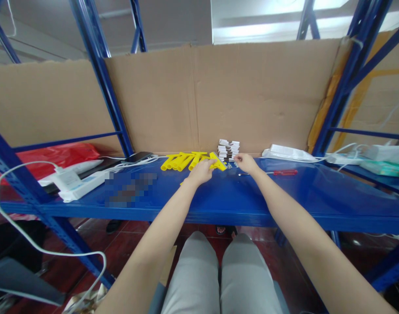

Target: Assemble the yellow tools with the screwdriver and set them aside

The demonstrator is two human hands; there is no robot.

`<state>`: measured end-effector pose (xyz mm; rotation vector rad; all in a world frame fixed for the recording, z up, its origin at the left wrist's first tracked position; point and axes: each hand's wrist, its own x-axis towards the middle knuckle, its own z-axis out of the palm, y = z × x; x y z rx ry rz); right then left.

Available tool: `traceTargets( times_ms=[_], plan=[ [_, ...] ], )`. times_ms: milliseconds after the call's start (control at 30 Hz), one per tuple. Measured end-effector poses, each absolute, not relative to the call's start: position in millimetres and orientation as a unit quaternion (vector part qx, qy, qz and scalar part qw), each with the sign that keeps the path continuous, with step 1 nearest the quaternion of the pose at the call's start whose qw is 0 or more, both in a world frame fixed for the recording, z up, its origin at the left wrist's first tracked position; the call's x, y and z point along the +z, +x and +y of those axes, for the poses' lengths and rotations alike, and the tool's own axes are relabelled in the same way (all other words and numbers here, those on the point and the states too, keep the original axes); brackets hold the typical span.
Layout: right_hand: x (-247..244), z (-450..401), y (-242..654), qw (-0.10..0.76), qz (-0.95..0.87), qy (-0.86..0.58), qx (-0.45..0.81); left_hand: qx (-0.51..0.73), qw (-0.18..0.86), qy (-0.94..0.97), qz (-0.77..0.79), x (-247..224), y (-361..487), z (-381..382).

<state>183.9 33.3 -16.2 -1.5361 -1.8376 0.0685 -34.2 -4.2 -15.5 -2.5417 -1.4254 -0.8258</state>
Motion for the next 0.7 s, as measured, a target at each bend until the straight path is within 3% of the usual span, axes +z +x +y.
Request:
traceTargets(
  times_ms=[133,267,500,700],
  plan=[
    [-24.4,28.9,186.5,0.231,-0.74,-0.631,-0.022,-0.27,0.044,-0.836,-0.476,-17.4,-37.4,-0.1],
    [-28.8,24.6,178.7,0.18,-0.772,-0.608,-0.046,-0.256,0.045,-0.837,-0.481,-19.0,-36.9,1.7],
    [-30.2,23.8,172.2,0.135,-0.795,-0.588,-0.056,-0.253,0.03,-0.843,-0.474,-17.7,-34.1,-0.5],
    [-28.9,23.7,169.8,0.149,-0.803,-0.574,-0.055,-0.245,0.025,-0.848,-0.468,-17.6,-34.3,0.2]
  ],
)
